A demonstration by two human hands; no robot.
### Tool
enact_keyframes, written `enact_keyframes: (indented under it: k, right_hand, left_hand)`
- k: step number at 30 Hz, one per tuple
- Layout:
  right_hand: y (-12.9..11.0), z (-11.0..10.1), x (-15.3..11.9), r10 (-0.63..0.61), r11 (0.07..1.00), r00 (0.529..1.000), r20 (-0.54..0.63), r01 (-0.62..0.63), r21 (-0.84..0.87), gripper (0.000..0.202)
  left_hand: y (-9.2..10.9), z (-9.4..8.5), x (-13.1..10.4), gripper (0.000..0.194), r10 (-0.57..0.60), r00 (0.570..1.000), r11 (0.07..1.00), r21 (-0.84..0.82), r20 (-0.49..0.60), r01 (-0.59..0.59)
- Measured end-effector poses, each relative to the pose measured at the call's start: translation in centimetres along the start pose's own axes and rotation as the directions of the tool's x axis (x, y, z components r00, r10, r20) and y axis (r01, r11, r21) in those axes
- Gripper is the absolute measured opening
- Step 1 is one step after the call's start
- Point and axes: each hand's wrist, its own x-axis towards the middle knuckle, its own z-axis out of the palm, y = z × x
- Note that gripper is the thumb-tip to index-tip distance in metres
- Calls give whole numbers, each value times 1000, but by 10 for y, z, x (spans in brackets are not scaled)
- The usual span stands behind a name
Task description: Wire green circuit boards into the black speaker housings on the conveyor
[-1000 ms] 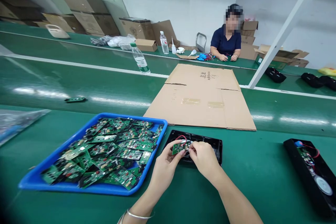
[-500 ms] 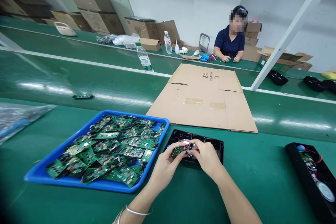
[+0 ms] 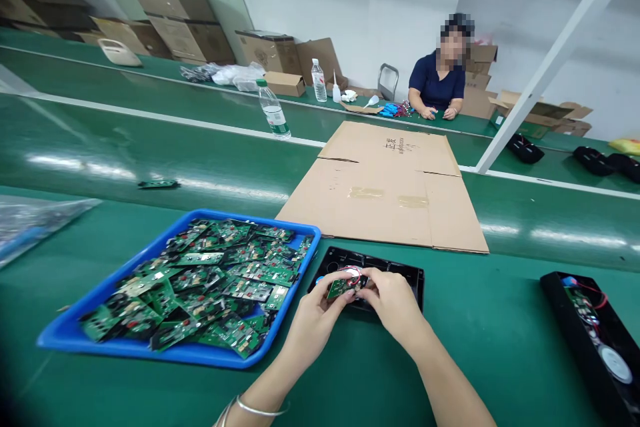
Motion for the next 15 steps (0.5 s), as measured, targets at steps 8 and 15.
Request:
enact_keyframes:
  k: [8,15]
  right_hand:
    - [14,-36,-12,200,873,980,7,-175,-456,26]
    - [19,-29,-4,134,890,991,-23,-130,-436,13]
  left_hand:
    - [6,-3,-3,26,-69,996,992,98,-57,75]
    - [3,-5,-2,27,-83,995,992,93,-48,87]
